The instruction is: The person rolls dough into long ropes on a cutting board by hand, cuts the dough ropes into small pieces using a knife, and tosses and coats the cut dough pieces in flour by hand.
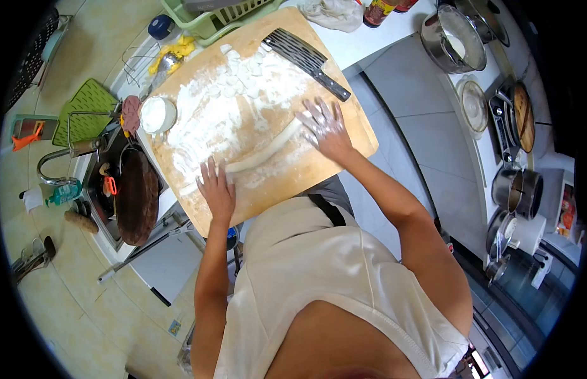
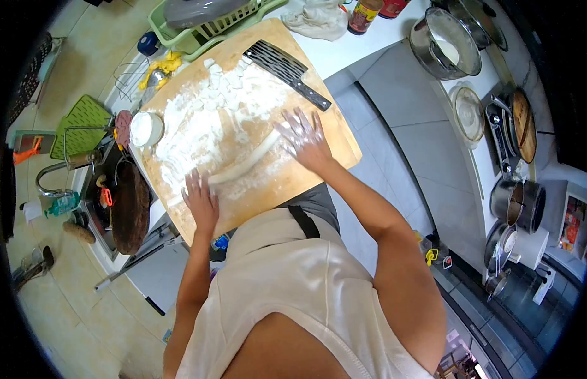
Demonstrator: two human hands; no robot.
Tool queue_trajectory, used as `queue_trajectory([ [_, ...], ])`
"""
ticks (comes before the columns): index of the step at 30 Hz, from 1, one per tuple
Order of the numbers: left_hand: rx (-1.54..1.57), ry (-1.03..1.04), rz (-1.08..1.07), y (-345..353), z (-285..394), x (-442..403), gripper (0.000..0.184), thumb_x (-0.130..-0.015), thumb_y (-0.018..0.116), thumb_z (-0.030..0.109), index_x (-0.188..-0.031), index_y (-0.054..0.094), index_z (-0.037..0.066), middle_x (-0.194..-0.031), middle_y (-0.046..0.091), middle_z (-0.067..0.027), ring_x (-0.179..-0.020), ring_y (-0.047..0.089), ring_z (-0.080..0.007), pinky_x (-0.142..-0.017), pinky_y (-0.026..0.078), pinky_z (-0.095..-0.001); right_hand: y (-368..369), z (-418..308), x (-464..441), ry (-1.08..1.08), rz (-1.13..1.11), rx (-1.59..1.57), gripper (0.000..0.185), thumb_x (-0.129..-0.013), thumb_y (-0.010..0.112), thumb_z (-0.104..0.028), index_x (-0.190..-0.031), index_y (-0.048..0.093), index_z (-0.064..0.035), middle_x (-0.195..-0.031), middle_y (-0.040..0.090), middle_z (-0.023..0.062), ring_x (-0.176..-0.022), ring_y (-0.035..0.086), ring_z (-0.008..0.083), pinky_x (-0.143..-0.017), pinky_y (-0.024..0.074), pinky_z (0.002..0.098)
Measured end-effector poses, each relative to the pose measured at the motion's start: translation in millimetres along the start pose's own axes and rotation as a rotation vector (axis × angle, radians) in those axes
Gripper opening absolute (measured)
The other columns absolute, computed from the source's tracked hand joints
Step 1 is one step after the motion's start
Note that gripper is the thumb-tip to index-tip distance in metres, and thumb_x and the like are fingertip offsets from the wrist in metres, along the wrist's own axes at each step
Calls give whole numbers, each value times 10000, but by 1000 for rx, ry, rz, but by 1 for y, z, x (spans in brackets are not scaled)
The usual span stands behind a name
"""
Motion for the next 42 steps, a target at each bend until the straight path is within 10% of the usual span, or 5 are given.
queue_trajectory([
  [6,52,-119,349,12,1,-100,611,-905,653,235,-1465,462,83,-1544,390,-205,-1444,300,-427,-1153,223,-575,-7,34,-83,218,123,18,571,-994,505,-457,-1513,409,-239,-1570,361,136,-1460,305,337,-1188,198,568],
  [9,113,248,306,5,52,-127,540,-885,669,203,-1386,531,57,-1470,473,-197,-1370,414,-394,-1127,314,-519,-15,52,-86,376,63,-123,543,-998,501,-387,-1490,430,-167,-1468,465,193,-1361,433,349,-1143,317,482],
  [18,309,355,263,40,137,-141,446,-838,698,125,-1270,611,59,-1384,551,-150,-1273,500,-362,-1078,404,-478,-31,63,-69,359,-122,-176,545,-960,527,-260,-1468,413,-96,-1326,545,240,-1151,582,413,-981,482,482],
  [42,381,400,290,36,172,-145,455,-812,694,65,-1260,612,79,-1216,584,-165,-1119,556,-354,-954,474,-463,-59,-6,30,529,-140,-463,286,-975,502,-207,-1191,521,-21,-1057,660,277,-880,648,466,-773,515,544],
])
Point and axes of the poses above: each hand's wrist, its own x-axis away from the middle knuckle, its own y-axis out of the palm, z = x × y, the point moved 4 cm from there along -x, towards the middle knuckle
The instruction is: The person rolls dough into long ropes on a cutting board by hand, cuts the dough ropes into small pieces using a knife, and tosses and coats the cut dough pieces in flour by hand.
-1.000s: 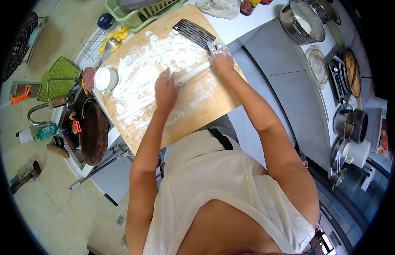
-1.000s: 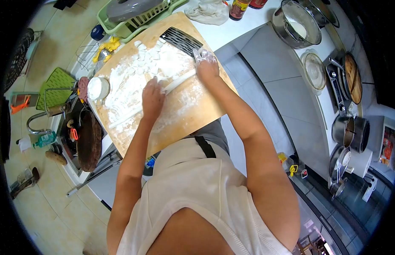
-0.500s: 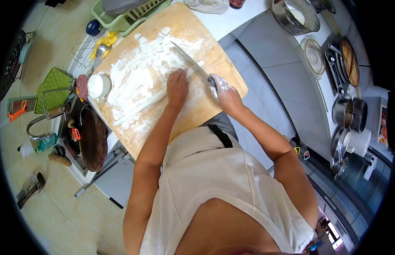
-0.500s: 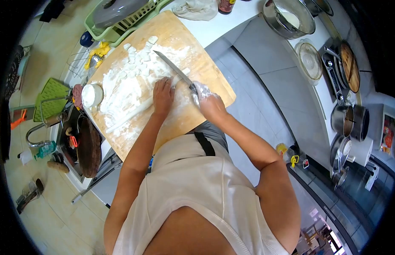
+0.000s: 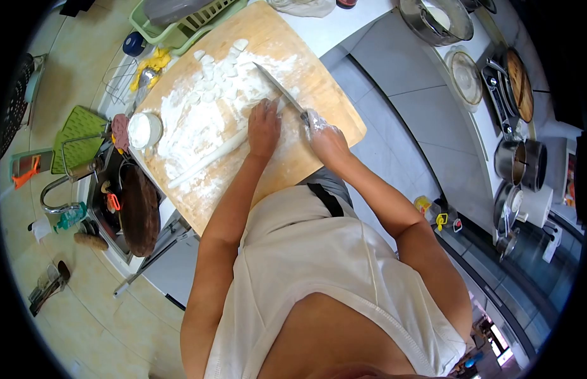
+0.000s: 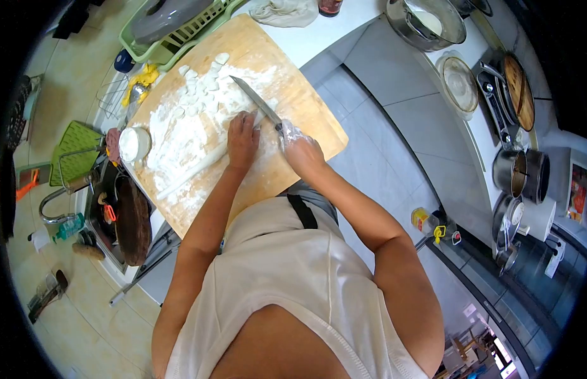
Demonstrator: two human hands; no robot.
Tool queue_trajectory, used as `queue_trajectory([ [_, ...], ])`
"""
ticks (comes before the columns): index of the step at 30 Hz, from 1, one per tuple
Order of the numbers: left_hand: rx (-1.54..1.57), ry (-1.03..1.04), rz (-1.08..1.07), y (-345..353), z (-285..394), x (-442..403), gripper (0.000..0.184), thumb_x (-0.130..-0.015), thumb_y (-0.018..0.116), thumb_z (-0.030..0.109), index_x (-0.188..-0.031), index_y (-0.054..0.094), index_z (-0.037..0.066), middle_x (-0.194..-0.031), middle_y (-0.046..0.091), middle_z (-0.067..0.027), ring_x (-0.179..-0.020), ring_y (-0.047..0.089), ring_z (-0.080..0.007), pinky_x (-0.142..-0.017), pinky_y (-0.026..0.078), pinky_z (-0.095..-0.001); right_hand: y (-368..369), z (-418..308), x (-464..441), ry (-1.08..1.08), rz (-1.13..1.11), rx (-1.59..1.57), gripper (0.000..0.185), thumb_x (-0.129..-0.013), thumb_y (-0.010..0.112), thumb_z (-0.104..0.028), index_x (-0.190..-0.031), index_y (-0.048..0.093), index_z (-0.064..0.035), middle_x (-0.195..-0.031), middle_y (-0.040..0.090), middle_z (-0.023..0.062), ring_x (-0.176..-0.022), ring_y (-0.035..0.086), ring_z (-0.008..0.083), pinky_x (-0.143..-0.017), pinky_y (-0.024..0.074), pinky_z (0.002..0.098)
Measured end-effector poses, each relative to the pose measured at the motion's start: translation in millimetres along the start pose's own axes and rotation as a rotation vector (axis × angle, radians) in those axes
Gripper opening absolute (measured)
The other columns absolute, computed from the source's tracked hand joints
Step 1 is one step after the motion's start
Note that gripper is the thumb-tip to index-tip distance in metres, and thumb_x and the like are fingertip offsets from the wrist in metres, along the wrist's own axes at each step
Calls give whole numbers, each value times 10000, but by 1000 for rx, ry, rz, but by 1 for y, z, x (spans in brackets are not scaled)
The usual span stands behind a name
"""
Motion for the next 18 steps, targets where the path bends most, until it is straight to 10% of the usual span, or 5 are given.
queue_trajectory([
  [18,6,22,-1,-3,-12,-26,196,-766,667,37,-933,563,42,-991,564,-135,-950,548,-328,-817,466,-438,-1,-14,24,-118,22,0,354,-952,475,-109,-1295,477,-21,-1025,668,282,-870,647,484,-756,519,541],
])
Point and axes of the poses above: each hand's wrist, its own x-axis away from the middle knuckle, its own y-axis out of the palm, z = x × y, the point moved 4 cm from there along -x, towards the middle knuckle
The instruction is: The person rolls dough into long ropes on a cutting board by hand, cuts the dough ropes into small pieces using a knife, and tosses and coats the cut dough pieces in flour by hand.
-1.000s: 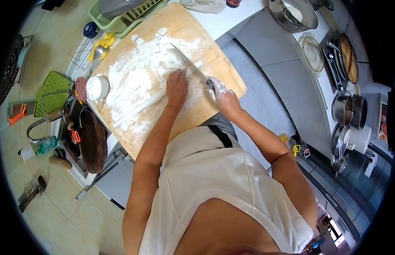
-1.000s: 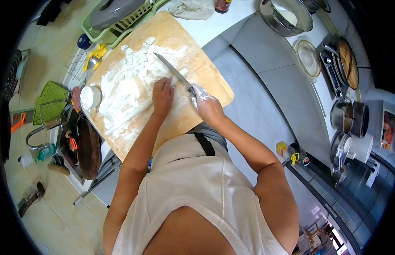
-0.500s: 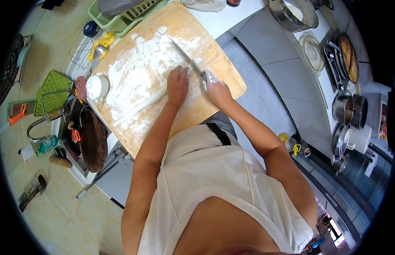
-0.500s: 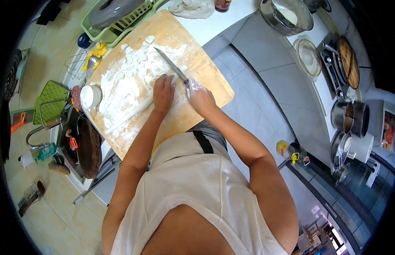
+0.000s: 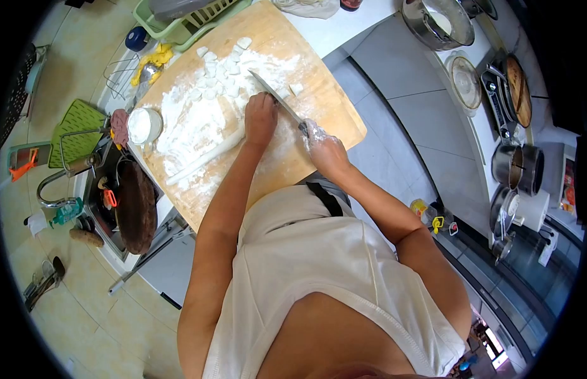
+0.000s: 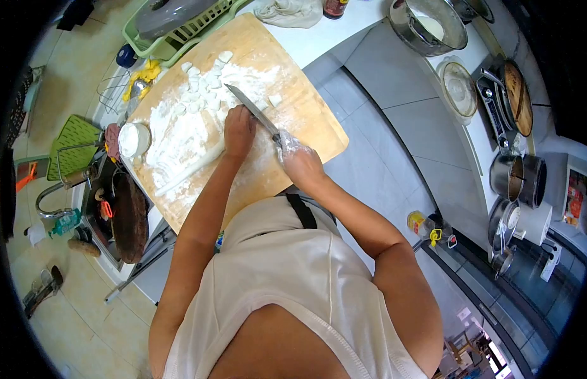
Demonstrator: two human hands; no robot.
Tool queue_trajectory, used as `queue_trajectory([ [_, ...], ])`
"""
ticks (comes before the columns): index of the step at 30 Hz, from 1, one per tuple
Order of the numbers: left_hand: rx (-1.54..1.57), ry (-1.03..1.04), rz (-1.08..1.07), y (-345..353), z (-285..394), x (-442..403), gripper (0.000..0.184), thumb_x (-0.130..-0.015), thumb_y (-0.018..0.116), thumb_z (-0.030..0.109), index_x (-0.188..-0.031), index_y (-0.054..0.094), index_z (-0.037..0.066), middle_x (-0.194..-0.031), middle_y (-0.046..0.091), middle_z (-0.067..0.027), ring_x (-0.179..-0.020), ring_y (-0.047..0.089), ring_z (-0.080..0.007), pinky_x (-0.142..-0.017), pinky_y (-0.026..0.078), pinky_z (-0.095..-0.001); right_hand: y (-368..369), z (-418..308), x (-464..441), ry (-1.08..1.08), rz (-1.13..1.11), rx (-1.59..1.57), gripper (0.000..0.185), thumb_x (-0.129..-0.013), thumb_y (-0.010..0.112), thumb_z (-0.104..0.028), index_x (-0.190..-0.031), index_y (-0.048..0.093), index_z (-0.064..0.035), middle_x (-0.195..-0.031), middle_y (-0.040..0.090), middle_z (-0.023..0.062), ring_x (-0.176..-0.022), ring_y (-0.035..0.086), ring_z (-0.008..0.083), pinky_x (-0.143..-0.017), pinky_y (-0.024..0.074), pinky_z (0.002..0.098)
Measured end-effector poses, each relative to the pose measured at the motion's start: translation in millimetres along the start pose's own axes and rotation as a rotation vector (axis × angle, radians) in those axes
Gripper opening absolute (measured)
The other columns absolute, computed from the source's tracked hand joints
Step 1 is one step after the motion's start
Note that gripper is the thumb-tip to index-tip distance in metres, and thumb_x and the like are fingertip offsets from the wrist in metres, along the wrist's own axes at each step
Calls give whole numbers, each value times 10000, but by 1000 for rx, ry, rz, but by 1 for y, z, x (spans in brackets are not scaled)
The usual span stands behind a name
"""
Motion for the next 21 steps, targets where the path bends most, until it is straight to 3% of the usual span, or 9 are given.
queue_trajectory([
  [7,-27,-90,-19,2,-4,5,202,-775,657,53,-961,580,39,-1003,584,-137,-965,552,-333,-847,457,-442,26,12,-33,49,4,66,321,-972,487,-200,-1204,538,16,-964,672,286,-840,663,457,-743,532,529],
  [10,-47,-153,130,-4,-2,15,245,-779,659,60,-1015,598,39,-1024,594,-141,-987,553,-338,-875,449,-453,15,7,-32,82,-5,44,332,-973,494,-210,-1219,536,8,-980,676,286,-853,662,456,-751,530,525],
  [13,10,-91,64,-6,-1,26,285,-781,665,63,-1058,607,36,-1063,595,-145,-1007,552,-342,-887,450,-460,-10,-6,-12,106,-66,-9,320,-973,501,-206,-1222,542,-9,-990,677,277,-878,656,454,-765,527,522],
  [21,-40,-18,17,-3,5,33,242,-752,692,47,-965,579,33,-1053,572,-141,-1009,547,-341,-875,459,-446,1,-11,25,22,-39,-38,266,-960,516,-162,-1185,554,-25,-1024,668,251,-904,648,443,-783,521,522],
])
Point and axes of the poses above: each hand's wrist, its own x-axis away from the middle knuckle, its own y-axis out of the palm, z = x × y, the point moved 4 cm from there along -x, towards the middle knuckle
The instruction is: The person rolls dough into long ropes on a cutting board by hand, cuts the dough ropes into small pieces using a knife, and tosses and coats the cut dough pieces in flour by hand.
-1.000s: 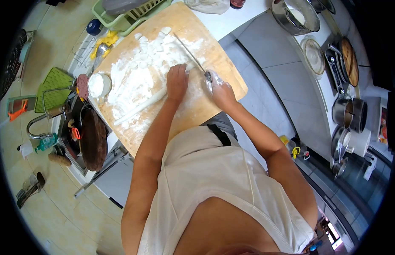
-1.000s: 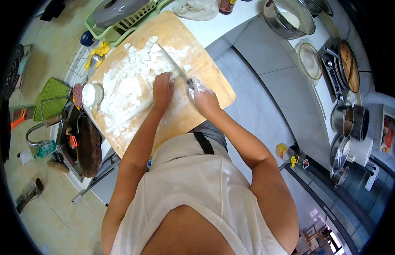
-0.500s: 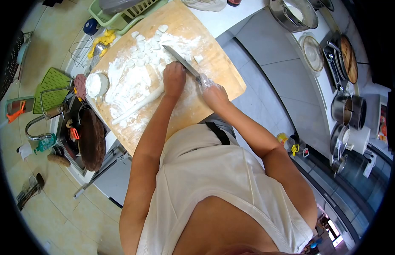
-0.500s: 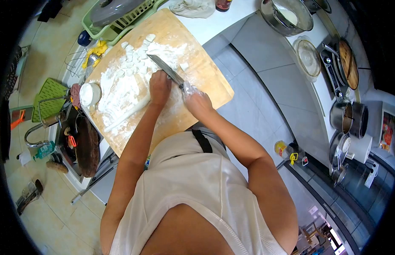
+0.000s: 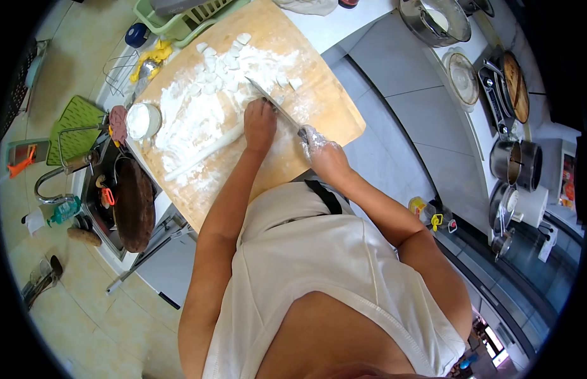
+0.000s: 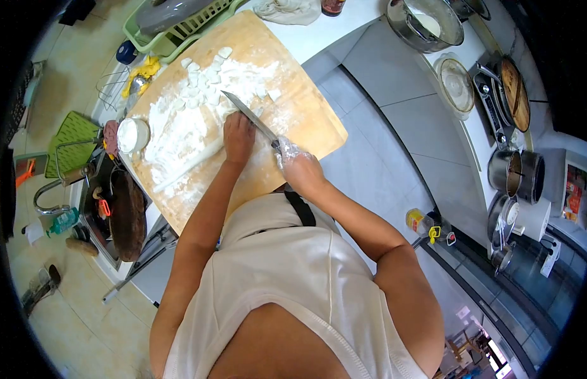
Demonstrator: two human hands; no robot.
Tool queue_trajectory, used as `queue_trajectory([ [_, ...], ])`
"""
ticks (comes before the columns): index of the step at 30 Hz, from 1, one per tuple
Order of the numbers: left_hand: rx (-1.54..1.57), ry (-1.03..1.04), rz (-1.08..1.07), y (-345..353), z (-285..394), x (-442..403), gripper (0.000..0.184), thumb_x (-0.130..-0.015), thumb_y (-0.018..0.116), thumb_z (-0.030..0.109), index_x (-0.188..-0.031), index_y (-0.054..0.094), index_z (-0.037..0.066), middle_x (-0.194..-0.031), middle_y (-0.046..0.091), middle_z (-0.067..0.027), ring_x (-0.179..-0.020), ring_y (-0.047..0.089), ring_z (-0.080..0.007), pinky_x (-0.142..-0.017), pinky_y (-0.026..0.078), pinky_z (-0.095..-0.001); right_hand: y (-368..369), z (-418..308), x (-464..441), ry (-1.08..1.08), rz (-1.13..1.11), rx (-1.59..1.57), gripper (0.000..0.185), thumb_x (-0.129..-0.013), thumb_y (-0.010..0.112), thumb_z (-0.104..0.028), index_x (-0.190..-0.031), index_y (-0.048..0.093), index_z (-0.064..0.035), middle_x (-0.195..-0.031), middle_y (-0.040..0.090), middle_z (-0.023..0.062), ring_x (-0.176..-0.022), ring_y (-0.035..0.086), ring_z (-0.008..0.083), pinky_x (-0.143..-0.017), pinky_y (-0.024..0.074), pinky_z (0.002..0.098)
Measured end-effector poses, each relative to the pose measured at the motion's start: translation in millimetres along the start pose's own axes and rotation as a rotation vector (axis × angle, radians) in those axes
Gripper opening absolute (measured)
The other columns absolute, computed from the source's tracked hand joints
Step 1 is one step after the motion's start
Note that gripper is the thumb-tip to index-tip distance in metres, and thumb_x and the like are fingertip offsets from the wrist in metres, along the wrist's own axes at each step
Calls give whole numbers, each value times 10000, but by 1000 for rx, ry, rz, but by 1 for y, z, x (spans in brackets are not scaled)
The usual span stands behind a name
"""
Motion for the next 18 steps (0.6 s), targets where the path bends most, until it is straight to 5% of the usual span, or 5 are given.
queue_trajectory([
  [14,1,13,60,-4,-4,2,242,-771,666,49,-1002,595,29,-1092,587,-151,-1034,549,-351,-908,458,-458,30,15,-29,18,-37,78,308,-979,480,-212,-1178,524,20,-972,669,288,-859,653,464,-770,518,538],
  [18,69,-39,89,-14,-14,11,274,-792,666,56,-1052,582,31,-1100,600,-158,-1036,554,-356,-927,445,-477,13,6,-31,96,-21,2,380,-957,492,-165,-1312,464,-33,-1002,660,307,-877,636,494,-762,502,556],
])
Point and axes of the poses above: each hand's wrist, its own x-axis away from the middle knuckle, its own y-axis out of the palm, z = x × y, the point moved 4 cm from there along -x, towards the middle knuckle
